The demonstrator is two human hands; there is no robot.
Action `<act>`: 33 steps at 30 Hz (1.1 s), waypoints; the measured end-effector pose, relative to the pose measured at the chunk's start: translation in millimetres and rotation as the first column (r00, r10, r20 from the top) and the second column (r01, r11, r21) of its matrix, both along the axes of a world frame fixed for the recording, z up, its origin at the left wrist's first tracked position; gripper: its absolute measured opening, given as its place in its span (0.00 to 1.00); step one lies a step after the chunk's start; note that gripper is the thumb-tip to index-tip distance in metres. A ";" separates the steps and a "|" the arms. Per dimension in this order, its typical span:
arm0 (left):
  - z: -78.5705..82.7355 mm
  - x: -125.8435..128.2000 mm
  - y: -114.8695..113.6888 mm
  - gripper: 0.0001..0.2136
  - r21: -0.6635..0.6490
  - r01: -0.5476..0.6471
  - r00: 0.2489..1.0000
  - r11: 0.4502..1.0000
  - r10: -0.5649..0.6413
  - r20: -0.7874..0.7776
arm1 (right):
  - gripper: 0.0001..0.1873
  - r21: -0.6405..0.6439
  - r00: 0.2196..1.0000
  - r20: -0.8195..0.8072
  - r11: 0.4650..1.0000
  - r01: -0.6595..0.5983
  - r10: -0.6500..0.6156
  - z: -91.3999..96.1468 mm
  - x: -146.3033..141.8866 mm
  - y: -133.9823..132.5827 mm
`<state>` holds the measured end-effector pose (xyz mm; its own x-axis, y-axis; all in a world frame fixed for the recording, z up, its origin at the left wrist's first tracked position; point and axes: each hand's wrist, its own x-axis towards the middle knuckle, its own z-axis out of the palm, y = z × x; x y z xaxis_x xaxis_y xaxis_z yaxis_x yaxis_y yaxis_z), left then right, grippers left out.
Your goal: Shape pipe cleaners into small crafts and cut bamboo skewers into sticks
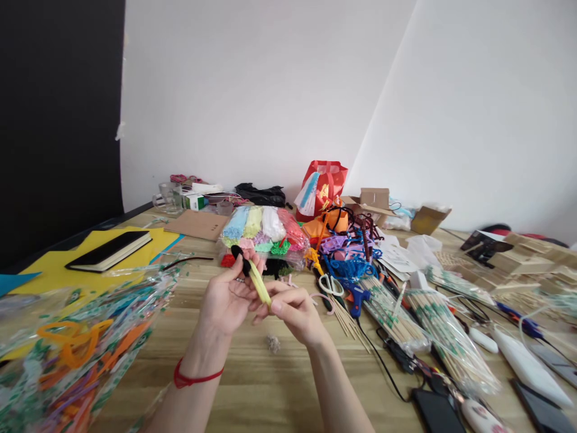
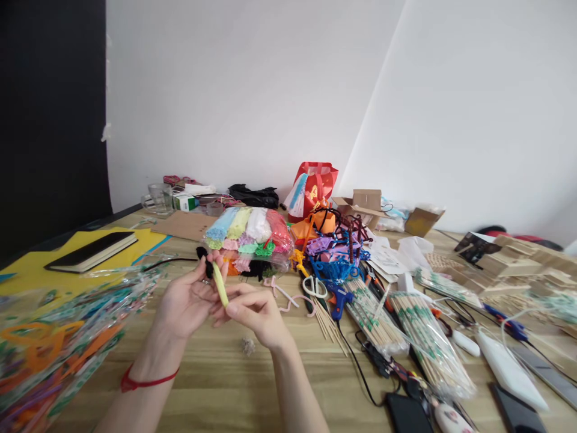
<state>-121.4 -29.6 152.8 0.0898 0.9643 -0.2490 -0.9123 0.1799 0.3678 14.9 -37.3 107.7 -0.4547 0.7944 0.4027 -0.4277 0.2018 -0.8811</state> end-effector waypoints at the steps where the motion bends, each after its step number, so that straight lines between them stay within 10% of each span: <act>1: 0.0 -0.1 -0.2 0.11 0.004 0.014 1.000 1.000 -0.014 -0.008 | 0.10 0.005 1.000 0.010 1.000 0.000 0.000 1.1 0.0 -0.8; 13: -12.0 17.1 7.3 0.12 0.068 -0.115 0.993 0.991 0.115 0.005 | 0.08 -0.270 0.972 -0.005 0.936 0.227 -0.237 -5.3 -3.9 11.2; 20: -13.9 10.9 9.8 0.13 0.122 -0.096 0.995 0.988 0.096 0.007 | 0.10 -0.363 0.993 0.098 0.927 0.096 -0.064 -2.0 3.6 12.9; 33: -15.6 17.3 7.0 0.11 0.150 0.003 1.000 0.989 -0.005 0.017 | 0.15 -0.214 0.922 -0.205 0.934 0.287 -0.330 -10.1 1.3 13.5</act>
<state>-104.1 -22.5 137.2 0.0966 0.9903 -0.0998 -0.9181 0.1274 0.3752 16.2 -23.9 97.6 -0.0860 0.9476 0.3078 -0.5669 0.2075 -0.7972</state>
